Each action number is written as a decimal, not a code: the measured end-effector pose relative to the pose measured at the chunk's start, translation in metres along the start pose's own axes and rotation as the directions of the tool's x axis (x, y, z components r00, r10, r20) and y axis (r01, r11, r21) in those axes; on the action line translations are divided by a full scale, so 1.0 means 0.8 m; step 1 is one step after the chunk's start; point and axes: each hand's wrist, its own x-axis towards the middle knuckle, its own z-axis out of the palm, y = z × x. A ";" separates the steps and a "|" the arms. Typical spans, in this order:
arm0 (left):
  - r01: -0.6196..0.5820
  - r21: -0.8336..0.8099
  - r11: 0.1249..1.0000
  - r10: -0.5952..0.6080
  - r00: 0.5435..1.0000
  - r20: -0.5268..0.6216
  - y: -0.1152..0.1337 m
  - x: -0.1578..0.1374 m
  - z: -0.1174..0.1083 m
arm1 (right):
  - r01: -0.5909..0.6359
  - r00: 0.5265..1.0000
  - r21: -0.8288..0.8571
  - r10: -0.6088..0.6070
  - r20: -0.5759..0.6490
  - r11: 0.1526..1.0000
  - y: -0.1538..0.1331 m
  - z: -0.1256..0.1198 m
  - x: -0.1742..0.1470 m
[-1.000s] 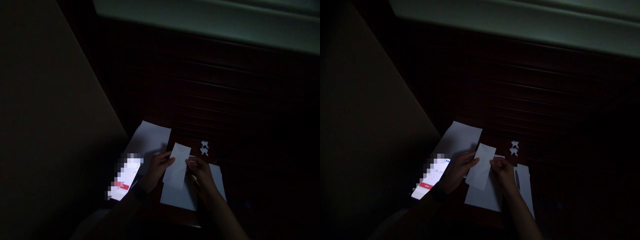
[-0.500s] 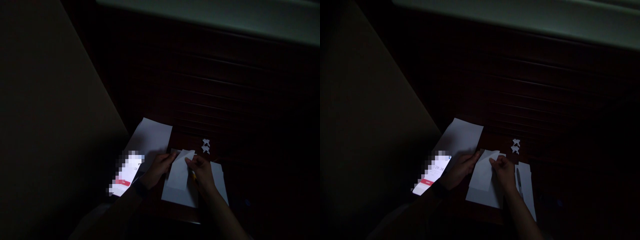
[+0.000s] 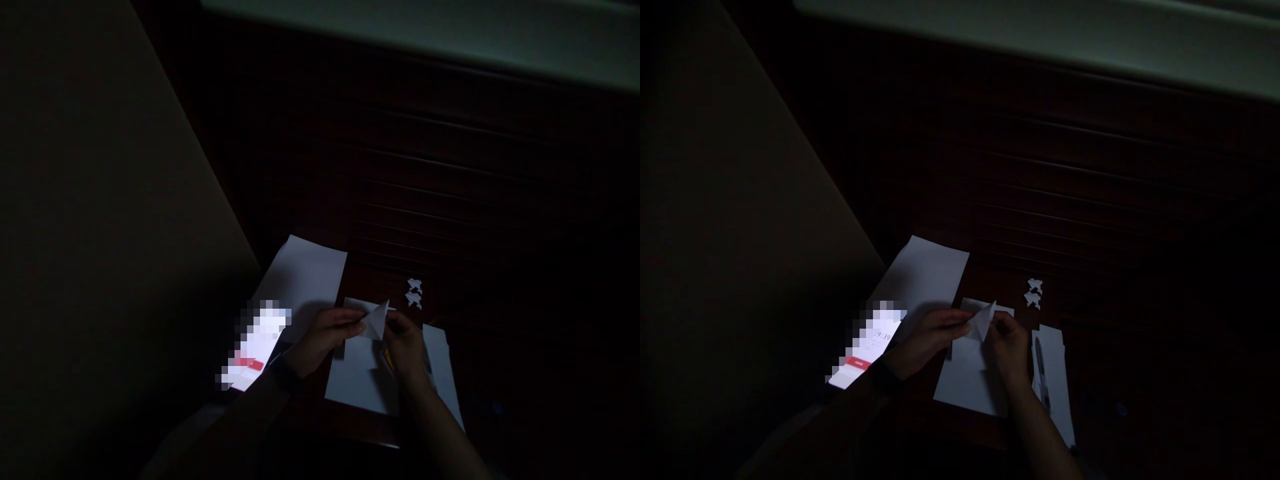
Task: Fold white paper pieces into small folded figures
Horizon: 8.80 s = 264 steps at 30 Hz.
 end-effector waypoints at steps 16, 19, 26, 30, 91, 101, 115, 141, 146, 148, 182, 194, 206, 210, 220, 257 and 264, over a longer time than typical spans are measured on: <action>-0.061 0.232 0.971 0.093 0.987 -0.131 -0.002 0.004 0.004 | -0.042 0.994 -0.010 0.043 0.101 0.999 -0.001 0.004 -0.001; -0.064 0.250 0.966 0.094 0.989 -0.112 -0.003 0.004 0.005 | -0.025 0.997 0.001 0.025 0.076 1.000 -0.002 0.004 -0.001; -0.083 0.304 0.949 0.108 0.992 -0.067 -0.006 0.003 0.003 | -0.090 0.993 0.058 0.086 0.075 0.994 -0.008 0.005 -0.004; -0.078 0.295 0.952 0.111 0.989 -0.097 -0.007 0.005 0.005 | -0.117 0.992 0.081 0.113 0.050 0.990 -0.009 0.006 -0.004; -0.143 0.255 0.956 0.140 0.990 0.030 -0.001 0.000 -0.010 | -0.236 0.913 0.201 0.146 0.382 0.951 -0.033 -0.008 -0.008; -0.181 0.417 0.891 0.206 0.978 -0.014 0.000 0.002 -0.006 | -0.188 0.928 0.124 0.134 0.348 0.974 -0.032 -0.014 -0.005; -0.205 0.519 0.830 0.248 0.969 -0.015 0.000 0.002 -0.002 | -0.180 0.902 0.151 0.102 0.420 0.972 -0.041 -0.011 -0.007; -0.179 0.432 0.884 0.243 0.965 -0.096 0.006 -0.001 0.000 | -0.149 0.939 0.064 0.121 0.322 0.987 -0.032 -0.009 -0.003; -0.184 0.342 0.922 0.214 0.976 -0.051 0.015 -0.006 0.001 | -0.315 0.896 0.185 0.227 0.380 0.931 -0.032 -0.012 -0.005; -0.180 0.309 0.934 0.196 0.980 -0.023 0.017 -0.008 0.002 | -0.326 0.897 0.199 0.236 0.375 0.924 -0.030 -0.013 -0.005; -0.243 0.416 0.876 0.278 0.960 -0.026 0.001 0.000 0.003 | -0.249 0.941 0.137 0.207 0.268 0.959 -0.015 -0.011 0.002; -0.119 0.331 0.936 0.179 0.971 -0.157 -0.002 0.003 0.003 | -0.028 0.961 -0.132 0.064 0.270 0.991 -0.016 -0.008 -0.001; -0.085 0.269 0.959 0.134 0.977 -0.169 -0.004 0.004 -0.001 | 0.051 0.964 -0.173 -0.003 0.267 0.984 -0.034 -0.012 -0.001; -0.096 0.196 0.976 0.119 0.987 -0.105 -0.001 0.004 0.000 | 0.018 0.961 -0.132 0.019 0.277 0.991 -0.038 -0.015 -0.001; -0.134 0.161 0.978 0.140 0.990 -0.028 -0.003 0.005 0.001 | -0.073 0.932 -0.034 0.080 0.353 0.997 -0.043 -0.014 -0.008; -0.132 0.449 0.884 0.057 0.983 0.175 0.007 -0.008 0.003 | -0.293 0.756 -0.043 0.259 0.601 0.955 -0.054 -0.028 -0.005; -0.178 0.476 0.861 0.215 0.976 -0.025 0.006 0.000 -0.003 | -0.175 0.818 -0.023 0.159 0.553 0.984 -0.060 -0.021 -0.004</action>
